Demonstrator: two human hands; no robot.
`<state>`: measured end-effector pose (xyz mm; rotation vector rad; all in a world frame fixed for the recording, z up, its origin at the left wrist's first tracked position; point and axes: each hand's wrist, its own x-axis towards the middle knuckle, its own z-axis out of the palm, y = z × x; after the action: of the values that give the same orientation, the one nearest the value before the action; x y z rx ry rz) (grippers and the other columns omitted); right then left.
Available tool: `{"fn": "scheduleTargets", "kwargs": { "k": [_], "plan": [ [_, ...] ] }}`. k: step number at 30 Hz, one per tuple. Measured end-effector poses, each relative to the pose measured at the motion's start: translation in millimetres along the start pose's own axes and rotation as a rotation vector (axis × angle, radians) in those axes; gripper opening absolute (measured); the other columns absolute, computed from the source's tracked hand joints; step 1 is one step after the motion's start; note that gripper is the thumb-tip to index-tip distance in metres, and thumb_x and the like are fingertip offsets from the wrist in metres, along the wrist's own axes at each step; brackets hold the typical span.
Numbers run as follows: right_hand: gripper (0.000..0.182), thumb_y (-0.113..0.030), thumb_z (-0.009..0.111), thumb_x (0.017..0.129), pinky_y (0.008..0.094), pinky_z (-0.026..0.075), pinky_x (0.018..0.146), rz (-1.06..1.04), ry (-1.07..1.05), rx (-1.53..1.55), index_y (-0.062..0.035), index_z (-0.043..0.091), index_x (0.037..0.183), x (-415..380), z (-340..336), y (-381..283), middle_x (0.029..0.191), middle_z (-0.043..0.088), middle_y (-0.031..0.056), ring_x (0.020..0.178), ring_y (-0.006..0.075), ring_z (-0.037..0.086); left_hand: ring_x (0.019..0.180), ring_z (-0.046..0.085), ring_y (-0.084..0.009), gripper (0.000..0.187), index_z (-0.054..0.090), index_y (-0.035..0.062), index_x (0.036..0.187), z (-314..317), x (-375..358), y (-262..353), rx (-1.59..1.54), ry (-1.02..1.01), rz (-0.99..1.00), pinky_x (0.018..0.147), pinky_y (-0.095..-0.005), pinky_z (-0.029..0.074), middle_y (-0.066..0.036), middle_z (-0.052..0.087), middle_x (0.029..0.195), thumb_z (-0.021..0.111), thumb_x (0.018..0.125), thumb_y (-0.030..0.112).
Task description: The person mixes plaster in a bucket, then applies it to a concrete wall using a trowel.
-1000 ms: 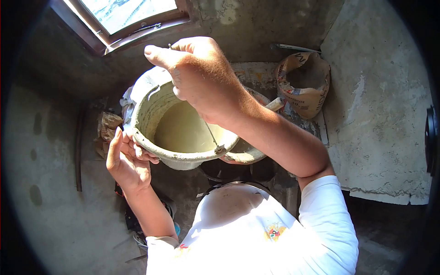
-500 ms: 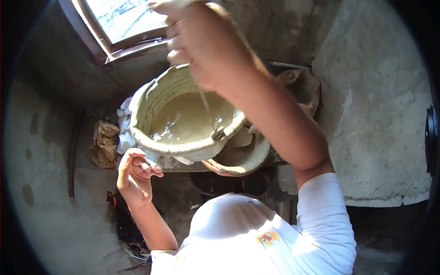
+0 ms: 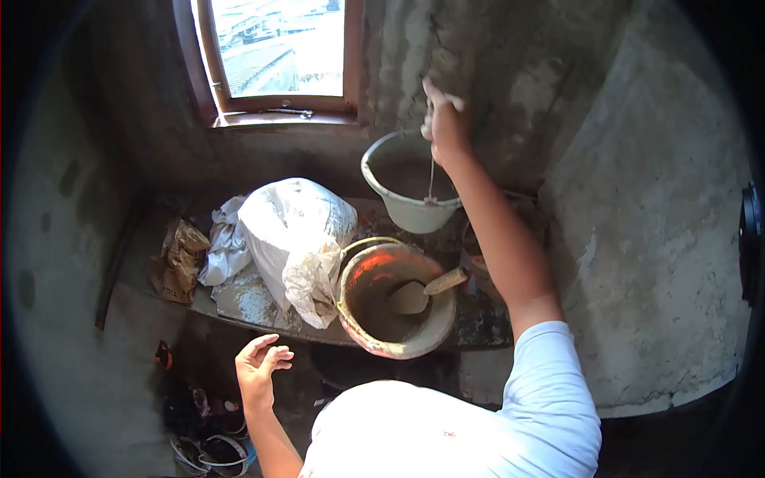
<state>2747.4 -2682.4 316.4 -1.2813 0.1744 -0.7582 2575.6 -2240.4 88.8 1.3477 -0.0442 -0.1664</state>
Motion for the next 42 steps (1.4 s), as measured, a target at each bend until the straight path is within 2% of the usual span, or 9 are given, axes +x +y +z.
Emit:
{"fn": "scheduleTargets", "kwargs": {
  "k": [8, 15, 19, 23, 25, 28, 32, 36, 42],
  "plan": [
    [0.062, -0.044, 0.069, 0.094, 0.0493, 0.04, 0.066, -0.061, 0.204, -0.565, 0.0083, 0.056, 0.065, 68.0, -107.7, 157.2, 0.06, 0.054, 0.0232, 0.057, 0.0269, 0.048, 0.067, 0.073, -0.0183, 0.024, 0.07, -0.0021, 0.103, -11.6, -25.8, -24.8, -0.057, 0.188, -0.084, 0.062, -0.03, 0.062, -0.012, 0.075, 0.085, 0.082, 0.082, -0.004],
    [0.053, -0.04, 0.07, 0.097, 0.0386, 0.043, 0.06, 0.123, 0.15, -0.514, 0.0005, 0.057, 0.065, 38.0, -159.3, 189.4, 0.058, 0.056, 0.0104, 0.054, 0.02, 0.045, 0.067, 0.073, -0.0176, 0.024, 0.069, -0.0016, 0.104, 16.7, -28.3, -9.1, -0.025, 0.199, -0.096, 0.069, -0.0323, 0.063, -0.011, 0.073, 0.08, 0.082, 0.083, -0.004],
    [0.032, -0.033, 0.072, 0.097, 0.0322, 0.049, 0.067, 0.234, -0.156, -0.525, -0.002, 0.067, 0.093, 14.9, -177.6, 167.3, 0.076, 0.066, 0.0045, 0.064, 0.0159, 0.058, 0.081, 0.076, -0.0235, 0.029, 0.067, -0.0038, 0.112, 36.8, -21.5, -7.9, -0.084, 0.044, -0.144, 0.078, -0.0363, 0.065, -0.016, 0.075, 0.092, 0.078, 0.086, -0.008],
    [0.059, -0.026, 0.07, 0.098, 0.0347, 0.051, 0.099, -0.004, -0.211, -0.786, 0.0034, 0.053, 0.147, -52.2, -165.9, 119.2, 0.122, 0.069, 0.0127, 0.111, 0.0179, 0.067, 0.094, 0.076, -0.0346, 0.067, 0.057, -0.0013, 0.132, 43.9, 8.0, -42.0, -0.66, -0.463, -0.205, 0.089, -0.0494, 0.062, -0.018, 0.076, 0.099, 0.091, 0.081, 0.025],
    [0.055, -0.02, 0.065, 0.101, 0.0355, 0.051, 0.102, -0.036, -0.229, -0.649, 0.0038, 0.051, 0.149, -105.4, -155.8, 79.6, 0.127, 0.068, 0.0133, 0.114, 0.0186, 0.067, 0.109, 0.071, -0.0398, 0.102, 0.046, 0.0031, 0.145, 65.6, 16.4, -57.0, -1.086, -0.804, -0.258, 0.097, -0.0595, 0.054, -0.015, 0.075, 0.112, 0.089, 0.071, 0.06],
    [0.05, -0.013, 0.06, 0.104, 0.0326, 0.052, 0.099, -0.022, -0.181, -0.571, 0.0028, 0.051, 0.15, -193.5, -174.1, 54.4, 0.125, 0.069, 0.014, 0.113, 0.0182, 0.067, 0.117, 0.066, -0.0403, 0.118, 0.044, 0.0071, 0.149, 87.6, 27.1, -77.5, -1.225, -1.055, -0.329, 0.099, -0.0624, 0.051, -0.01, 0.073, 0.123, 0.082, 0.062, 0.077],
    [0.049, -0.003, 0.056, 0.099, 0.0339, 0.053, 0.099, 0.087, -0.041, -0.715, 0.0018, 0.053, 0.148, -293.9, -199.8, 65.8, 0.122, 0.071, 0.0153, 0.114, 0.0209, 0.068, 0.097, 0.069, -0.0323, 0.101, 0.058, 0.0091, 0.133, 103.3, 38.8, -88.2, -1.171, -1.072, -0.497, 0.083, -0.0517, 0.058, -0.005, 0.072, 0.103, 0.08, 0.062, 0.076],
    [0.049, 0.001, 0.063, 0.088, 0.0432, 0.052, 0.102, -0.04, -0.177, -1.019, 0.0008, 0.063, 0.137, -346.0, -195.5, 73.1, 0.125, 0.07, 0.0217, 0.117, 0.0367, 0.067, 0.058, 0.06, -0.0139, 0.02, 0.071, 0.0022, 0.091, 117.3, 48.3, -71.3, -0.893, -0.999, -0.6, 0.056, -0.0323, 0.054, -0.003, 0.061, 0.063, 0.069, 0.101, 0.019],
    [0.041, -0.003, 0.067, 0.088, 0.0452, 0.054, 0.097, -0.077, -0.164, -1.041, -0.0033, 0.068, 0.129, -364.5, -171.4, 76.0, 0.118, 0.071, 0.0183, 0.111, 0.0382, 0.066, 0.099, 0.075, -0.0266, 0.017, 0.066, -0.0037, 0.116, 124.7, 63.3, -71.8, -0.473, -0.979, -0.604, 0.093, -0.042, 0.061, -0.015, 0.074, 0.105, 0.064, 0.103, 0.007]
  ]
}}
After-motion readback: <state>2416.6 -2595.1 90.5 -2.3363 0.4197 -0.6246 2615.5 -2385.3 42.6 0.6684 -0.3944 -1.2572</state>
